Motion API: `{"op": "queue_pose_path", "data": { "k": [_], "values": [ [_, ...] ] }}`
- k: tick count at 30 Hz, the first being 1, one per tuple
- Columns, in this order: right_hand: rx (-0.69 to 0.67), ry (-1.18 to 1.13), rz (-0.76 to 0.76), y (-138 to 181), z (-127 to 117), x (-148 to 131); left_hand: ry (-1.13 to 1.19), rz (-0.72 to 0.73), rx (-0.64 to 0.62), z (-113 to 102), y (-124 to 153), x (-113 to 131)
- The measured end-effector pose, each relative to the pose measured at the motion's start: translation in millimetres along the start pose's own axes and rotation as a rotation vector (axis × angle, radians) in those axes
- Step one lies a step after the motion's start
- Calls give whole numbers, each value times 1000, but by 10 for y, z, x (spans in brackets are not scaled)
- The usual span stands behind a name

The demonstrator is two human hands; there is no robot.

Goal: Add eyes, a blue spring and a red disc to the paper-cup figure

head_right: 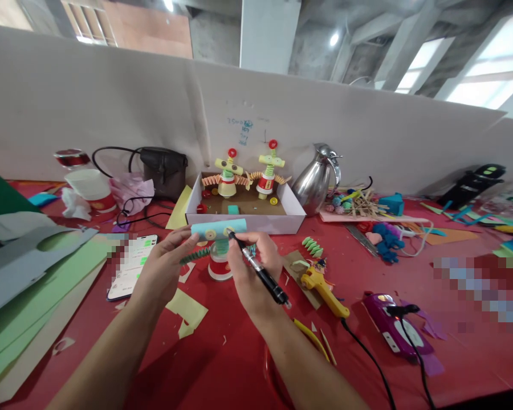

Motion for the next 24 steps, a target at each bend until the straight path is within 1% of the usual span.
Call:
{"op": "queue_pose_path", "data": {
  "k": [2,5,6,7,8,10,12,13,14,16,17,19,21,22,24],
  "values": [
    [-3,-63,58,-46,-41,-13,62,1,76,-30,60,17],
    [-7,-124,107,-116,-98,-14,140,27,256,-59,257,8],
    [-8,-137,119,-135,-115,-8,140,15,292,-44,349,-13],
    [-8,-150,130,-151,-131,2,126,-11,293,-6,446,-41],
    [-11,-161,139,-164,-145,13,100,-44,251,53,544,-72],
    [-15,-170,147,-177,-171,35,32,-103,83,210,729,-119],
    [-22,-162,139,-172,-195,54,-39,-118,-73,344,870,-128],
    [-26,-152,130,-163,-205,63,-66,-109,-112,379,908,-117],
    [-32,-138,121,-148,-214,72,-86,-93,-123,389,920,-98],
    [-36,-113,107,-106,-228,93,-112,-53,-89,344,860,-51],
    [-36,-103,102,-81,-231,105,-130,-24,-47,293,792,-22],
    [-45,-80,94,-37,-221,129,-179,69,85,155,605,53],
    [-54,-54,86,-11,-200,149,-203,174,258,8,408,138],
    [-58,-41,84,-8,-187,158,-186,191,299,-37,315,165],
    [-61,-23,82,-21,-164,168,-120,160,279,-59,162,193]
  ]
}}
Point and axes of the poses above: each hand's wrist, its own y-axis away from the middle knuckle, its own z-axis out of the palm, x = y × z, the point moved 4 cm from there along -y, towards the middle knuckle, and after that the axes turned 3 degrees about z, right-handed, at the moved point
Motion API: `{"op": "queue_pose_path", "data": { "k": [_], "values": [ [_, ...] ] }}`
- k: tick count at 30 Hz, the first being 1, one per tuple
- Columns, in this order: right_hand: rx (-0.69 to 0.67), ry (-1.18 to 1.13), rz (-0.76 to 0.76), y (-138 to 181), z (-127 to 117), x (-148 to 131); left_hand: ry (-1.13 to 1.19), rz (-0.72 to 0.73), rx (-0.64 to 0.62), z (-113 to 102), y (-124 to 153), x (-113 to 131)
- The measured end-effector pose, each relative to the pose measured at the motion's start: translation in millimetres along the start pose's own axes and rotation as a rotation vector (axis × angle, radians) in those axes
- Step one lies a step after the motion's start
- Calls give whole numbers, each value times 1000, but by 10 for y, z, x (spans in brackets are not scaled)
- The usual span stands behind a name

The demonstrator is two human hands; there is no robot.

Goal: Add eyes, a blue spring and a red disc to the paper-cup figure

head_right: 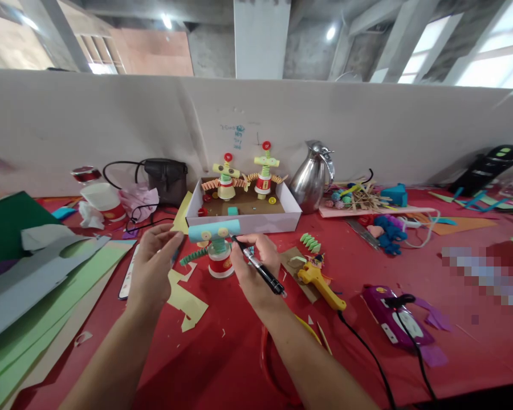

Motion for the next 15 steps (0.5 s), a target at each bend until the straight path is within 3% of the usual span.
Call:
{"op": "queue_pose_path", "data": {
  "k": [6,15],
  "values": [
    [-36,-2,-4,-78,49,-11,80,-118,-183,190,-68,33],
    [-71,34,-36,-29,112,90,185,-128,-406,356,-54,-78]
  ]
}}
Point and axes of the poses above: each hand's wrist, its own y-axis away from the middle knuckle, its own z-axis out of the palm, x = y × z, the point moved 4 cm from there along -y, towards the middle knuckle, and after that the axes turned 3 degrees about z, right-handed, at the moved point
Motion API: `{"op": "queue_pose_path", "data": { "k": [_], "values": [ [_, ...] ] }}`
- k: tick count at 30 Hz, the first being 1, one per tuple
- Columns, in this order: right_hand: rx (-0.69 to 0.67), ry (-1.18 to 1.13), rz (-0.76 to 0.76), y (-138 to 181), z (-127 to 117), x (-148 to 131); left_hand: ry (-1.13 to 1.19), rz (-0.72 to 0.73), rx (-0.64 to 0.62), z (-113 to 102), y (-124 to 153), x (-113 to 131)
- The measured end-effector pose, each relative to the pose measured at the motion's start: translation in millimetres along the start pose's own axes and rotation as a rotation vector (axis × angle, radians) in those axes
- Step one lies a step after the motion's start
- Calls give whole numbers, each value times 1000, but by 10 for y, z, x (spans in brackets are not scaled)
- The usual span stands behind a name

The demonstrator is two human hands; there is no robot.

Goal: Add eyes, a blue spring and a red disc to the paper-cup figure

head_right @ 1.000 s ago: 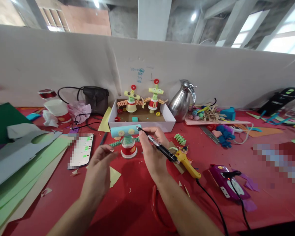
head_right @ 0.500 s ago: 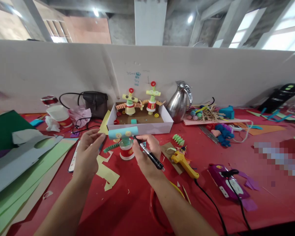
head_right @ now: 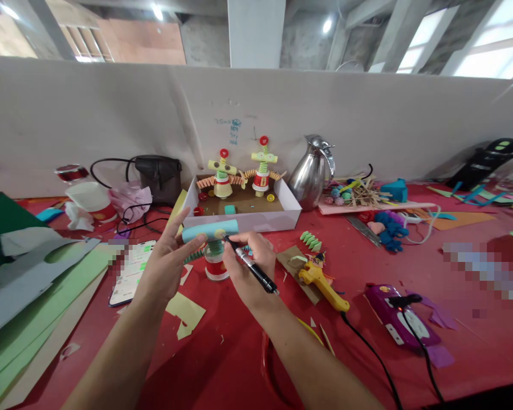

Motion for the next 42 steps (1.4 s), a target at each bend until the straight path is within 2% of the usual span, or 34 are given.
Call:
{"op": "queue_pose_path", "data": {
  "k": [17,42],
  "values": [
    [33,37,-117,9,56,-44,-25,18,18,25,-35,-29],
    [1,27,-108,-1,53,-31,-50,45,-3,33,-33,-3]
  ]
}}
Point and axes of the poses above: each hand's wrist, its own y-axis away from the middle knuckle, its own z-axis out of the palm, x = y × z, the point moved 4 cm from there along -y, towards the middle knuckle, and after that the axes turned 3 degrees about z, right-handed, at the moved point
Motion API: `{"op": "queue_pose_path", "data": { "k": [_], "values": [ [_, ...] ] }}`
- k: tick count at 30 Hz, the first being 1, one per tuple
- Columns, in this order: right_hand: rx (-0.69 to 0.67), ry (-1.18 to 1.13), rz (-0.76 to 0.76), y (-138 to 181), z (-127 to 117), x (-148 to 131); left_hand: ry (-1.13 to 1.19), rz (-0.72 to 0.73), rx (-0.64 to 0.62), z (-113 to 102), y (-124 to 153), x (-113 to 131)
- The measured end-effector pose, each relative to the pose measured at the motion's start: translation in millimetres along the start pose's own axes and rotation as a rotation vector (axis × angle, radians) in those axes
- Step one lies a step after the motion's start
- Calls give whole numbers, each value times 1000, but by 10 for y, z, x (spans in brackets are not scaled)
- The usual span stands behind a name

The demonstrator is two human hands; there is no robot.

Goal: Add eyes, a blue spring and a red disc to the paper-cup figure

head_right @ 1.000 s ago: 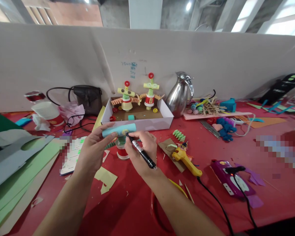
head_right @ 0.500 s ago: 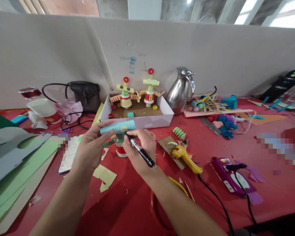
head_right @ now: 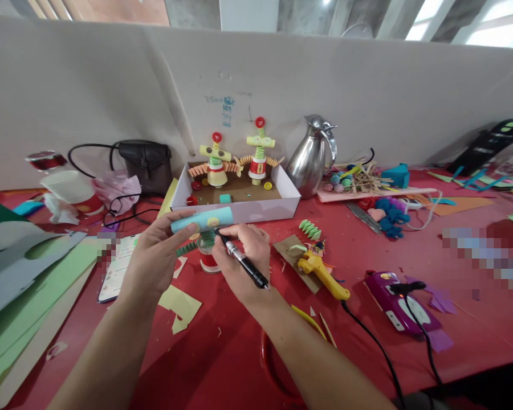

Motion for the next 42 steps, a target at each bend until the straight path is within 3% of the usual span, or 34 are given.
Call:
{"op": "queue_pose_path", "data": {
  "k": [42],
  "values": [
    [46,56,-20,-20,-26,1,-9,-34,10,-19,-2,-26]
  ]
}}
Point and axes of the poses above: each hand's wrist, its own y-axis away from the middle knuckle, its own z-axis out of the palm, x = y × z, the point moved 4 cm from there along -y, towards the middle knuckle, and after that the axes turned 3 degrees about z, right-handed, at the moved point
